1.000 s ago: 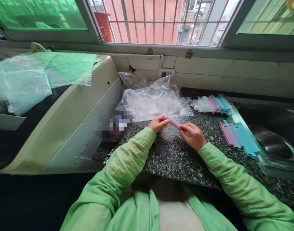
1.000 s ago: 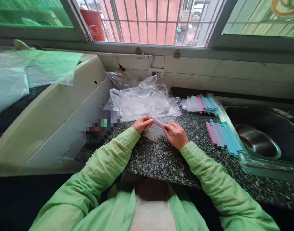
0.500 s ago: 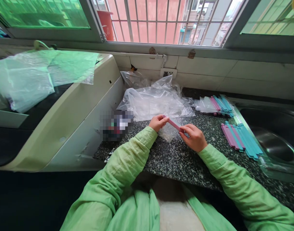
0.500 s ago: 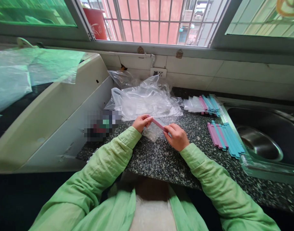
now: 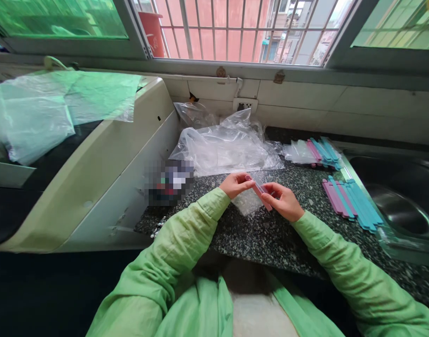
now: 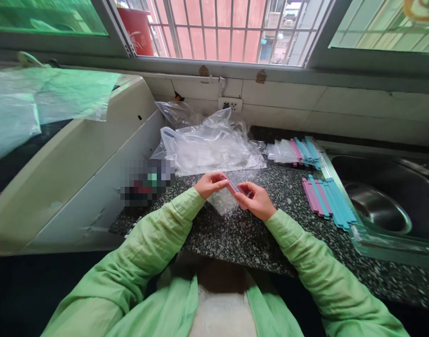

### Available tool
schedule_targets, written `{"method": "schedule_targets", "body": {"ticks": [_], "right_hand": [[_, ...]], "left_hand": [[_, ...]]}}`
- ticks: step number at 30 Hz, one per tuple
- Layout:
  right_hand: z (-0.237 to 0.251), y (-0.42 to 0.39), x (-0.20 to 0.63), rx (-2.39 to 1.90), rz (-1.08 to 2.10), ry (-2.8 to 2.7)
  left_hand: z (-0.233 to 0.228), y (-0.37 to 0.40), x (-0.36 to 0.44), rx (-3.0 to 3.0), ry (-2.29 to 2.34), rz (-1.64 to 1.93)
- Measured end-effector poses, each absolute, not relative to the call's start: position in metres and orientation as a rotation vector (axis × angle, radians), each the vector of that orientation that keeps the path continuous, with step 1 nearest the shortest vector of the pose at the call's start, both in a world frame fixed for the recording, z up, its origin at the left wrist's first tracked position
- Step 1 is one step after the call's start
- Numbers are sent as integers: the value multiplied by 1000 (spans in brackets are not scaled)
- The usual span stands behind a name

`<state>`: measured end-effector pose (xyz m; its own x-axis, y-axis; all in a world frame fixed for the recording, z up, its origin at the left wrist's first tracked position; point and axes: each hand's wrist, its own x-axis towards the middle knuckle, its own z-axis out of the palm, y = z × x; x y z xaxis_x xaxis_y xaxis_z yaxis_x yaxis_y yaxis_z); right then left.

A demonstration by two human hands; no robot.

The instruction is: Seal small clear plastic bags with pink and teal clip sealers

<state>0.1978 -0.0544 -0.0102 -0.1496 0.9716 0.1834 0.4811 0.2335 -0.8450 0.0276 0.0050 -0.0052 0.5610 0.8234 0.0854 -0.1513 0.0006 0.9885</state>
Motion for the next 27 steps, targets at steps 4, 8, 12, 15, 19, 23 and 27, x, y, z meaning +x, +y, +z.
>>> {"method": "schedule_targets", "body": {"ticks": [4,8,12,15,19,23,27], "right_hand": [[-9,-57,193,-1364,1014,-1651],[-10,-58,192,-1352,1046,-1647],[-11,-58,192,-1350,1007,-1664],[-12,-57,193,-1356,979,-1693],[-12,-57,193,-1373,951,-1709],[-13,-57,194,-1373,972,-1686],[-12,-57,193,-1347,1038,-1646]], "left_hand": [[-9,7,27,1367,641,839],[-12,8,27,1383,647,830],[-13,9,27,1394,646,830],[-15,9,27,1404,656,845],[-16,9,27,1413,673,853],[-16,9,27,1403,680,855],[-15,9,26,1400,660,870]]}}
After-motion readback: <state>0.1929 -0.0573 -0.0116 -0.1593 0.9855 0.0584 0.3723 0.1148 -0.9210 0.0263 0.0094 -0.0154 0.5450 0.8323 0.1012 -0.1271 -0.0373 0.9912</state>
